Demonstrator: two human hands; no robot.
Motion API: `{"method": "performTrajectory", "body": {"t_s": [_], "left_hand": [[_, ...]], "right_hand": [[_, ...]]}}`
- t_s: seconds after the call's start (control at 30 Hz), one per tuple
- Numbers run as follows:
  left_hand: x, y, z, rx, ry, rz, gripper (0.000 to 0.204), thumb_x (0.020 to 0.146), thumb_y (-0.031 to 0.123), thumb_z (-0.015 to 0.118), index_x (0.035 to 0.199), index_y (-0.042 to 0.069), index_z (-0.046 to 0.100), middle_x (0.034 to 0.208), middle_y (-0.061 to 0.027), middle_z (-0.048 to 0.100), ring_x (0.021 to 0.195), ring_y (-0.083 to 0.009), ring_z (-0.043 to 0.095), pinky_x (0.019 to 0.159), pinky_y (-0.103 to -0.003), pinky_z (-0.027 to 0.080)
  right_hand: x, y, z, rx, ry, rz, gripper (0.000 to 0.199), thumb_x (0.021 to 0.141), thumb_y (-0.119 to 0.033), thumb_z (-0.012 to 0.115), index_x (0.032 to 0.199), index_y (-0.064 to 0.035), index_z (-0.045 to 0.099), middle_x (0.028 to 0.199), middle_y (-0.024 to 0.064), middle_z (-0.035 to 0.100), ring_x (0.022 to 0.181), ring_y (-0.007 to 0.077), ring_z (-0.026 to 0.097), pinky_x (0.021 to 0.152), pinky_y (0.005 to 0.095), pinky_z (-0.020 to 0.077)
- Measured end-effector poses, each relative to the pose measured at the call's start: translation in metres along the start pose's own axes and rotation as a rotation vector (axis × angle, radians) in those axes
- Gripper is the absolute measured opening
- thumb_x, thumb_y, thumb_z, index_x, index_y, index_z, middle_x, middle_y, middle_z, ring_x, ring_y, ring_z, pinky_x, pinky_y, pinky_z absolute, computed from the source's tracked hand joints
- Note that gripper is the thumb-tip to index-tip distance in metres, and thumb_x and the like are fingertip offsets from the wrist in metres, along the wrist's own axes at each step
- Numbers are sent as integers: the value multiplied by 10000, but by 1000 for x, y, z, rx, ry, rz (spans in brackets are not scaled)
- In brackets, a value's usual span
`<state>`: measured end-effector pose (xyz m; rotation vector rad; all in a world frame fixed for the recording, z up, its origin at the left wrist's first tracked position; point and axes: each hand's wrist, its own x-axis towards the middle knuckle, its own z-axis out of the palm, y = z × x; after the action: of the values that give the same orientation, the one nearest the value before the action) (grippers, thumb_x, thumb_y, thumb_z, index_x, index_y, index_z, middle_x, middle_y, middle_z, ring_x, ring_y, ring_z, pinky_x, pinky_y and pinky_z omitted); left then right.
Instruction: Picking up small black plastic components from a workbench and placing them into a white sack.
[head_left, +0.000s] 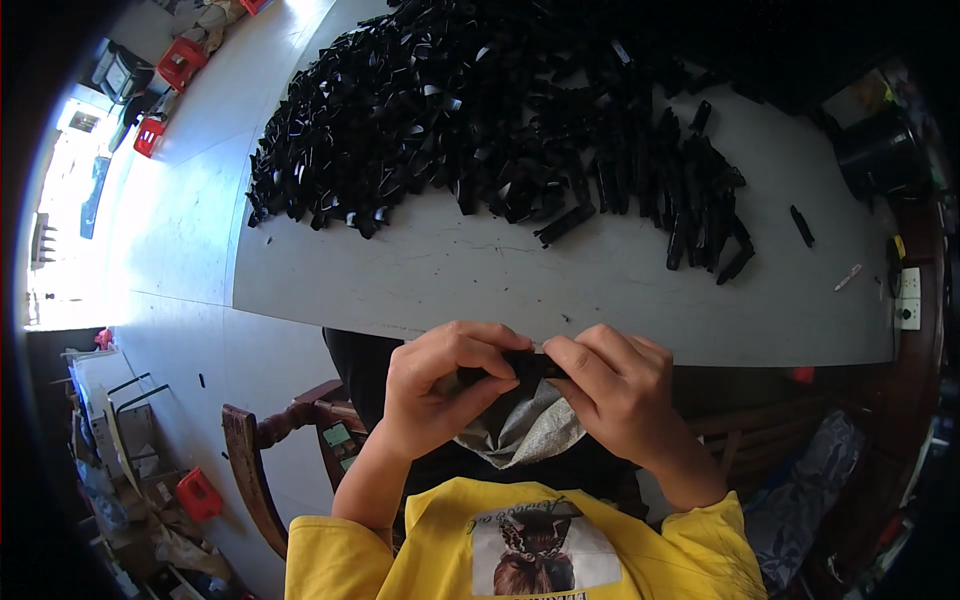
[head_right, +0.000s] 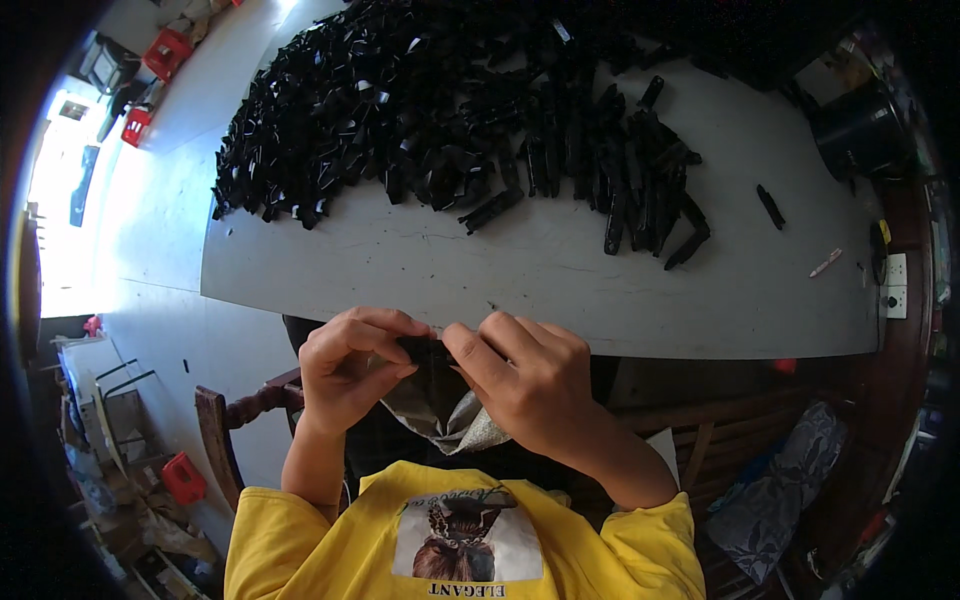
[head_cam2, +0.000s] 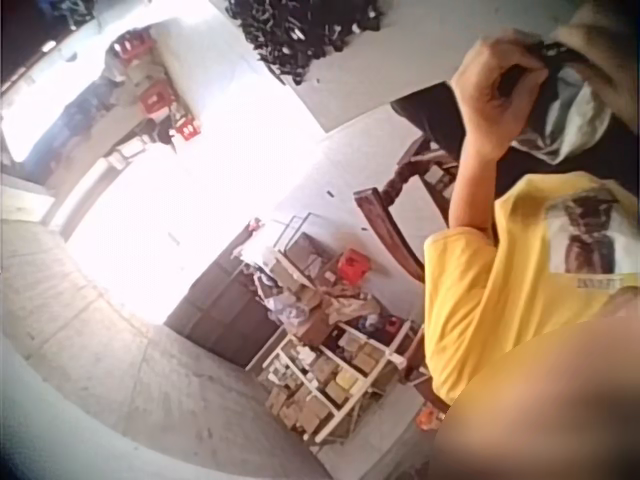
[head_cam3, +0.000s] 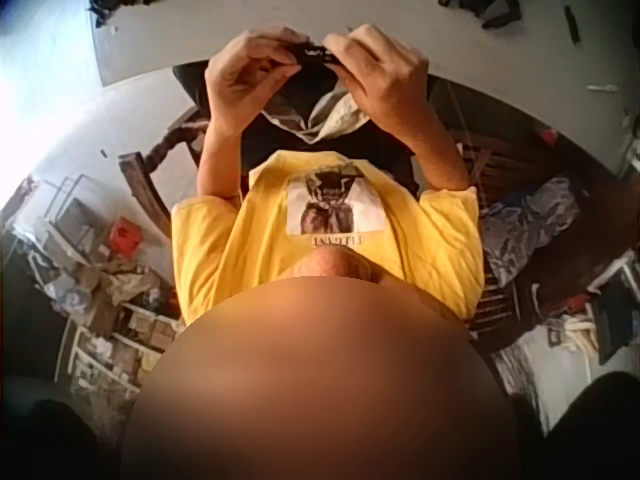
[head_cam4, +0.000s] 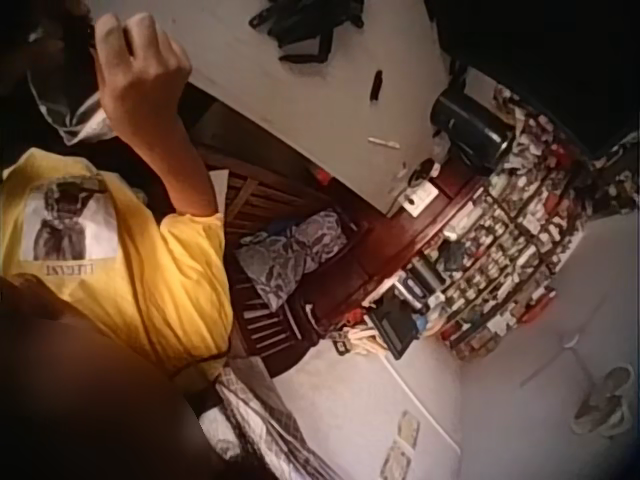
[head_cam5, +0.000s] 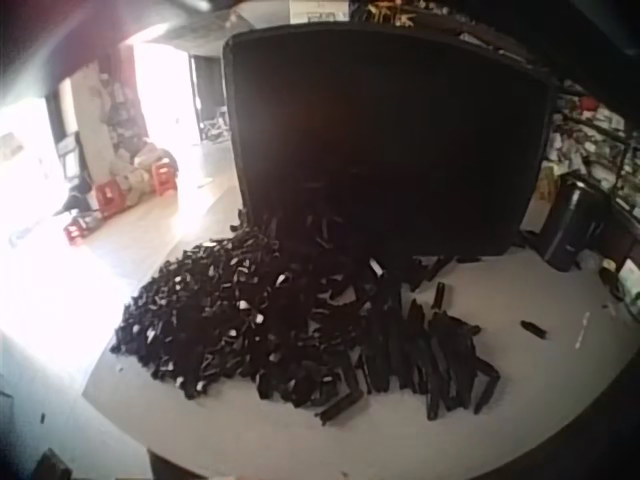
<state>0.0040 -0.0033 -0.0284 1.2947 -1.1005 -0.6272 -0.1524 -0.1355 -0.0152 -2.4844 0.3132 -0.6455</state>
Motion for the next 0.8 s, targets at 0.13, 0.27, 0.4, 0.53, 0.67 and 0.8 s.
{"method": "performTrajectory", "body": {"t_s": [0.13,0.27,0.4,0.53,0.67,0.8], "left_hand": [[0,2,-5,25,-63,22,148,722,-130,669,813,-22,624,1025,-167,652,922,-266,678,807,-330,541],[0,3,-4,43,-59,45,146,717,-120,674,810,-20,624,996,-174,663,905,-276,688,810,-341,550],[0,8,-2,13,-76,21,86,757,-47,691,817,-22,634,992,-195,674,926,-305,683,842,-394,544],[3,7,8,-271,-85,77,218,897,173,636,845,-38,650,1001,-218,678,941,-343,673,866,-437,528],[6,17,25,-510,-211,-61,599,1014,416,380,796,-56,677,888,-248,689,906,-375,677,838,-437,538],[3,19,25,-489,-268,-11,596,1027,378,357,776,-57,678,854,-239,691,857,-366,689,812,-431,550]], "right_hand": [[-1,-2,-5,-1,-49,12,337,683,-104,767,986,-65,624,747,48,551,596,221,583,513,339,436],[1,-2,-4,50,-48,23,310,725,-150,756,979,-43,614,726,64,543,567,240,569,502,339,430],[-2,-1,-5,52,-67,-36,279,770,-179,723,958,-21,592,730,35,524,597,213,594,509,325,450],[-8,-6,-3,84,-186,-58,259,767,-230,726,915,-41,629,769,64,579,621,249,597,534,357,468],[-18,-14,15,182,-235,-233,145,798,-206,706,877,-97,650,834,57,656,730,222,669,591,309,537],[-21,-17,18,450,-355,38,94,837,-181,690,881,-108,650,738,46,648,694,219,671,586,306,542]]}}
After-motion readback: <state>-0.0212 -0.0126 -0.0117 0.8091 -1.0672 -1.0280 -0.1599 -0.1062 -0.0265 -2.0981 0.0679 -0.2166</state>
